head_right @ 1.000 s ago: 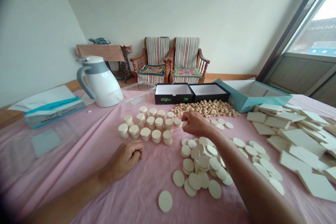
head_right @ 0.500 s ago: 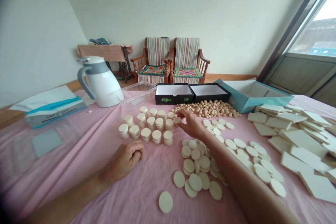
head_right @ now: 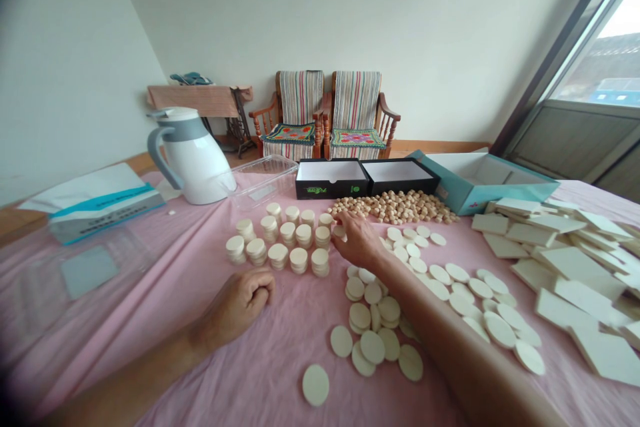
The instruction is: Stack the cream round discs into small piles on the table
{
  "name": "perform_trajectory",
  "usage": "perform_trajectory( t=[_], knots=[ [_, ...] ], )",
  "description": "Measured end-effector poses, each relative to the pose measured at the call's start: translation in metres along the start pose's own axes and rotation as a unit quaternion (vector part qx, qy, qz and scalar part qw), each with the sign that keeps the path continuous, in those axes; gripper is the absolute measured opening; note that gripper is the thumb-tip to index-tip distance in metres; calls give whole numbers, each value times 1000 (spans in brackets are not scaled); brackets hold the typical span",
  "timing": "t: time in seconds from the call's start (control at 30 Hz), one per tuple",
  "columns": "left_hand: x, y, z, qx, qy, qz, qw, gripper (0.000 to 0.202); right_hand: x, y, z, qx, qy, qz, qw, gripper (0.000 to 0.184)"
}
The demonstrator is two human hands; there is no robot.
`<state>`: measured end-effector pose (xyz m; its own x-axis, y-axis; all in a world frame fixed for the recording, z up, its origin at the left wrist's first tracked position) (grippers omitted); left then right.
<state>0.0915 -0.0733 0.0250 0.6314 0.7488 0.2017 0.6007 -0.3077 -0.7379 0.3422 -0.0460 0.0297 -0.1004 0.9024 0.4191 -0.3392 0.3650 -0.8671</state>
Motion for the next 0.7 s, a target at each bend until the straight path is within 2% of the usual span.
perform_trajectory(
  t=[0.2, 0.37, 0.43, 0.53, 0.6, 0.7],
  knots=[
    [0, 1, 2, -9, 0, -2, 1000, 22, 0, 0, 1, -23, 28, 26, 999, 20],
    [0, 1, 2, -9, 1, 1, 1000, 22, 0, 1, -1, -29, 44, 37, 998, 20],
    [0, 0, 2, -8, 1, 2, 1000, 22, 1, -4, -1, -28, 45, 38, 998, 23],
    [0, 0, 2, -3, -1, 3, 1000, 22, 3, -22, -1, -33, 50, 53, 997, 24],
    [0, 0, 2, 0, -1, 3, 1000, 22, 3, -39, -1, -41, 51, 111, 992, 19],
    [1, 1, 2, -4, 3, 4, 1000, 22, -5, -60, 4, -50, 12, 290, 956, 14]
  ],
)
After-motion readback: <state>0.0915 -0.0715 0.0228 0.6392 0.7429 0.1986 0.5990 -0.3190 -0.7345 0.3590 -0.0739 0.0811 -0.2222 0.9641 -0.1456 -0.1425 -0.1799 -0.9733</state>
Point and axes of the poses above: each hand's wrist, its own x-axis towards the middle knuckle, its own y-axis out of the palm, z = x × y, the point moved 2 cm from there along x, towards the middle knuckle, and after that the axes turned 7 degrees about -x, right-handed, at the moved point
